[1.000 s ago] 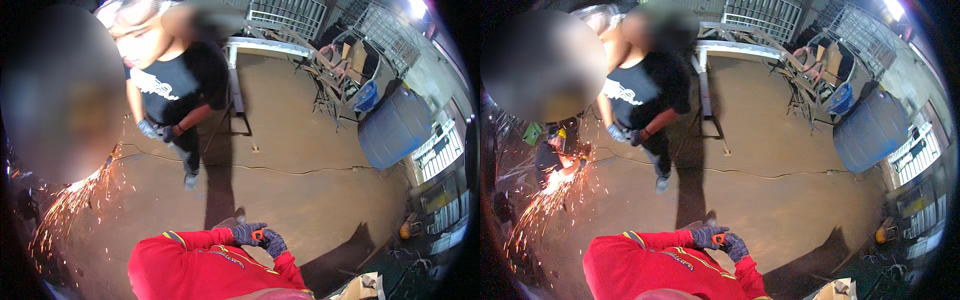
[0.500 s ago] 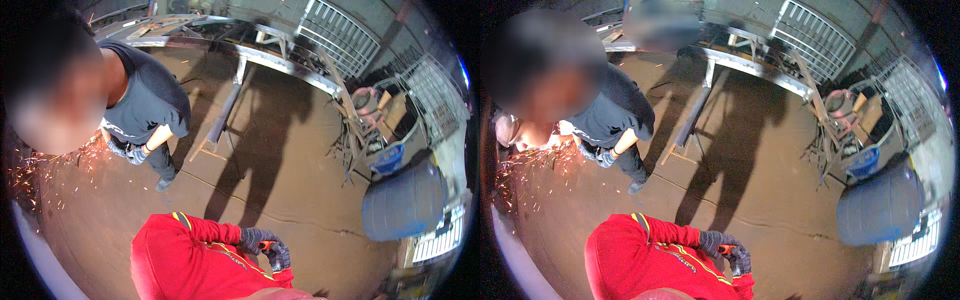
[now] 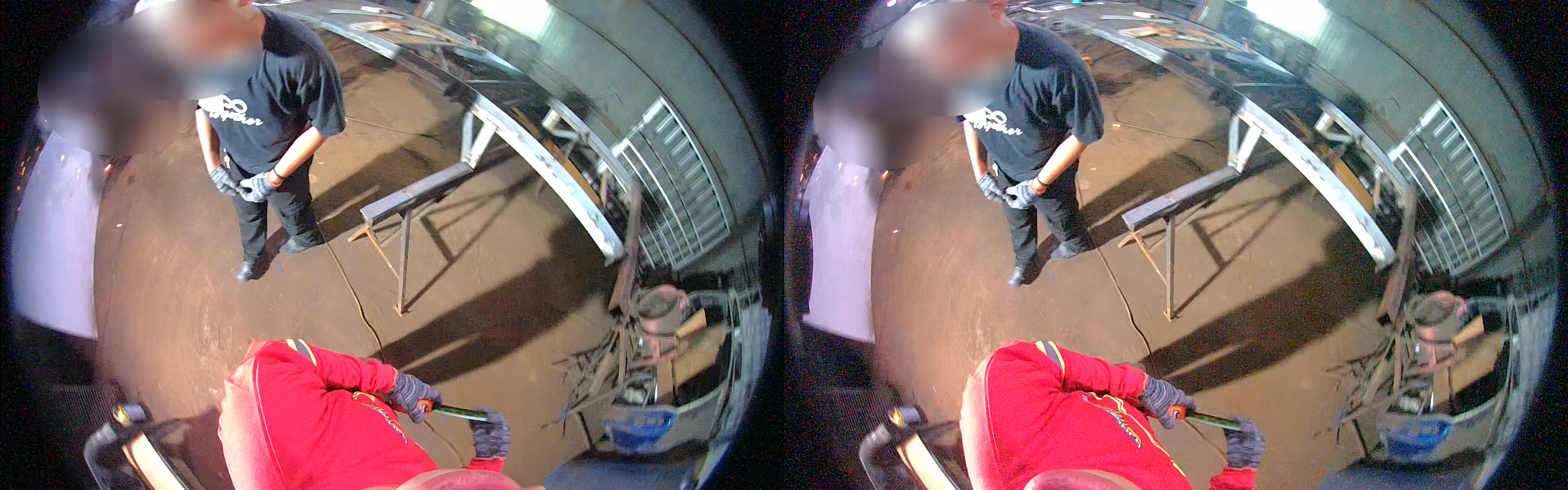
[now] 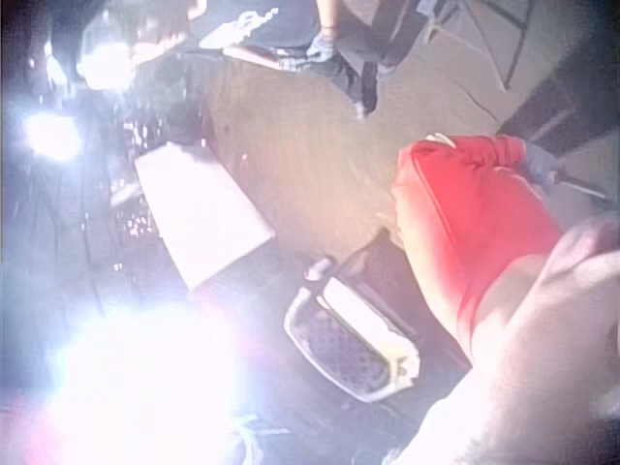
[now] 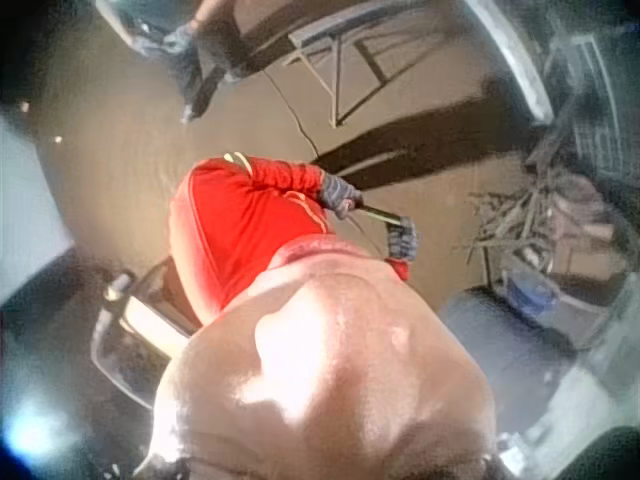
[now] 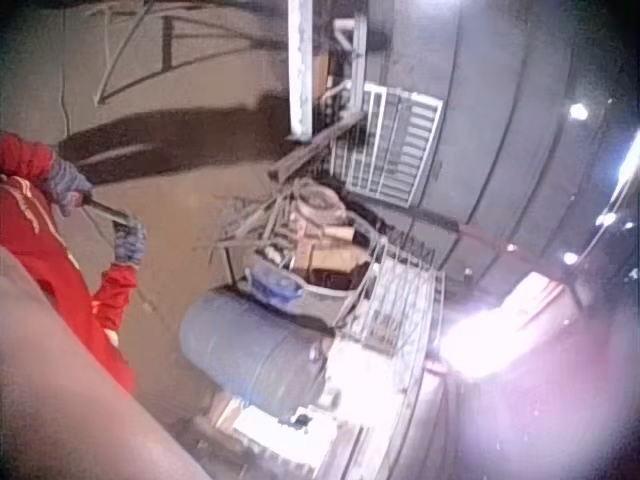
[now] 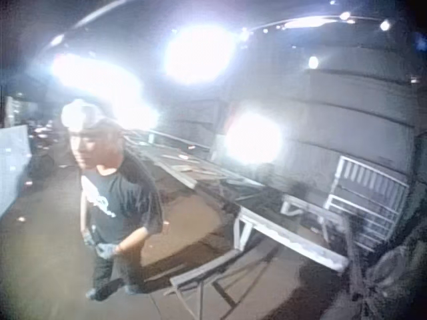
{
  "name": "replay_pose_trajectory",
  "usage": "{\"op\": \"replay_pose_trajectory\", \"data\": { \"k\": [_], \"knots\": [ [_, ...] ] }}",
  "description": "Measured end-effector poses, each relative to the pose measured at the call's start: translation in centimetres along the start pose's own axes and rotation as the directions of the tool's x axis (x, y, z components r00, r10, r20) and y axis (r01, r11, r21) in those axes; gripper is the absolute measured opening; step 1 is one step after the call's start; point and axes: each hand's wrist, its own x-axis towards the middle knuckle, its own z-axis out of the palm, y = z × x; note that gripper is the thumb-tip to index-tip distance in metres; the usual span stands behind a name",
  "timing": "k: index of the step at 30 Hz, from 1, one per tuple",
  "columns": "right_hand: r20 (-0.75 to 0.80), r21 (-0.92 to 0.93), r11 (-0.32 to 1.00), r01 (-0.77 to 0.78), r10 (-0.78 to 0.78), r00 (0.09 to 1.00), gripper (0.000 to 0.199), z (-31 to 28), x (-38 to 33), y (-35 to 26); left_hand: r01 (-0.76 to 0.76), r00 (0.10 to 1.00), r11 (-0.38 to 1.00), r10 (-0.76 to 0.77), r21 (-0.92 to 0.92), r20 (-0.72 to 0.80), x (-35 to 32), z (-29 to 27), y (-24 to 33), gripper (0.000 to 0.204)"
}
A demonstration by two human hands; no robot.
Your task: The person uses a tape measure to measure the dimensions of a metal frame and a separate metal bar in a workshop. They extend the tape measure across the frame and then measure the length of a bar held by a coworker.
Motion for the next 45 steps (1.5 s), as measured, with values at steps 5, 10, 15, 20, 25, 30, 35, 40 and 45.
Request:
{"op": "replay_pose_trajectory", "data": {
  "k": [5, 10, 15, 20, 25, 30, 35, 40, 45],
  "knots": [
    [-0.039, 0.549, 0.836, -0.004, 0.031, 0.999, 0.012, -9.1, 11.0, -4.9, -0.033, 0.999, 0.999, 0.033, -0.018, -0.042, 5.4, -3.2, -4.6, 0.068],
    [-0.424, 0.296, 0.918, 0.265, -0.123, 0.897, 0.017, -26.6, 23.3, -7.3, 0.082, 0.994, 0.996, -0.085, 0.044, 0.063, 8.6, -8.2, -5.6, 0.072],
    [-0.622, 0.343, 0.885, 0.314, -0.037, 0.782, 0.018, -36.7, 30.6, -5.5, 0.217, 0.976, 0.971, -0.217, 0.103, -0.020, 10.3, -10.5, -6.4, 0.066],
    [-0.459, 0.444, 0.875, 0.190, 0.040, 0.888, 0.018, -37.6, 36.5, 1.0, 0.347, 0.930, 0.921, -0.314, 0.178, -0.190, 14.6, -9.9, -4.8, 0.067],
    [-0.095, 0.412, 0.909, -0.063, 0.112, 0.989, 0.016, -33.4, 40.4, 8.0, 0.397, 0.906, 0.910, -0.370, 0.115, -0.204, 23.1, -8.1, -3.8, 0.068],
    [-0.086, -0.075, 0.982, 0.174, -0.180, 0.980, 0.010, -31.5, 39.0, 12.5, 0.498, 0.855, 0.865, -0.476, 0.065, -0.206, 35.6, -6.1, -3.4, 0.070],
    [0.052, 0.178, 0.956, -0.235, 0.229, 0.972, 0.005, -38.3, 39.2, 14.1, 0.523, 0.842, 0.830, -0.468, 0.192, -0.268, 46.9, -4.8, -0.7, 0.067],
    [-0.060, 0.335, 0.917, -0.218, 0.252, 0.966, 0.008, -43.3, 43.8, 6.8, 0.518, 0.834, 0.848, -0.472, 0.110, -0.287, 57.4, -5.9, 2.3, 0.055],
    [-0.038, 0.002, 0.984, -0.180, 0.180, 0.983, 0.021, -45.1, 54.2, 9.2, 0.560, 0.742, 0.825, -0.541, -0.077, -0.396, 61.7, -9.5, 5.1, 0.056]
  ]
}}
